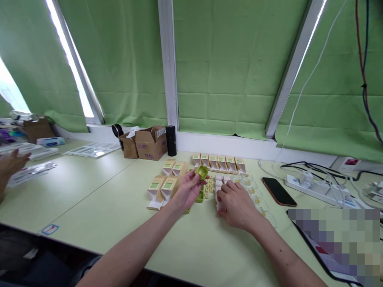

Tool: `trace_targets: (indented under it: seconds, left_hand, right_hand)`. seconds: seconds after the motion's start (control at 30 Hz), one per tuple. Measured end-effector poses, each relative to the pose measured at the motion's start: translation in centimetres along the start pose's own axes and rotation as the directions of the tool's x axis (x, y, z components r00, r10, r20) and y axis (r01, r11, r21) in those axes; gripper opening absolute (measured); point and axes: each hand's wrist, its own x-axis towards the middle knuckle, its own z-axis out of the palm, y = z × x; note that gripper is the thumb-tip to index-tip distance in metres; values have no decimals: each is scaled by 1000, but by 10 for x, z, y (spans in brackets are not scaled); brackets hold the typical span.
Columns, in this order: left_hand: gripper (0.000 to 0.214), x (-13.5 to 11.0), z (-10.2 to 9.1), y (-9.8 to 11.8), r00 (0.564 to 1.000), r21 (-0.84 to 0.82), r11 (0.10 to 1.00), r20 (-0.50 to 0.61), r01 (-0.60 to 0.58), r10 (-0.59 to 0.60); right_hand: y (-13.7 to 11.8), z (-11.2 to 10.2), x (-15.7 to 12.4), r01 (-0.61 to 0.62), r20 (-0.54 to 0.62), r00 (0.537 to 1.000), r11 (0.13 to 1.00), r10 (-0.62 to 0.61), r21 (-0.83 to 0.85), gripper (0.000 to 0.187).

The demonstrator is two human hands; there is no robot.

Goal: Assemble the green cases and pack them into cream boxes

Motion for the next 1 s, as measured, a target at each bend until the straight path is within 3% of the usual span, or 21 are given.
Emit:
trace_targets:
  seconds: [0.4,0.53,0.6,0.67,0.7,0.8,0.87,0.9,1.0]
  left_hand:
    - [34,-3,3,2,1000,-17,1000,-20,18,-18]
    - [36,-2,1,1,1000,-28,999,-20,17,-18]
    - [38,-2,0,0,1000,-35,999,-25,15,-16]
    - [38,-2,0,0,999,-34,999,-30,19,-20]
    - [38,-2,0,0,999,-30,999,-29,19,-20]
    - [37,-2,1,1,1000,-14,1000,-20,12,-12]
    - [38,-2,1,0,1000,-7,1000,-19,9,-9]
    - [39,-1,1,0,1000,-5,1000,-21,12,-12]
    - [41,-1,-1,0,999,-1,1000,-30,18,-18]
  right_hand:
    - [0,6,0,33,-46,998,999,-33,11,21]
    - [1,1,0,22,-134,991,973,10,230,19]
    - [3,0,0,11,-192,978,905,79,426,18]
    - [6,3,2,33,-246,954,760,169,649,15]
    - [8,5,4,54,-257,940,646,224,761,16]
    - [10,12,9,117,-170,902,155,396,981,30]
    - [10,16,12,159,-67,882,-161,467,974,36]
    - [10,17,13,181,-25,875,-279,484,943,37]
    - [11,20,17,209,68,869,-490,490,846,39]
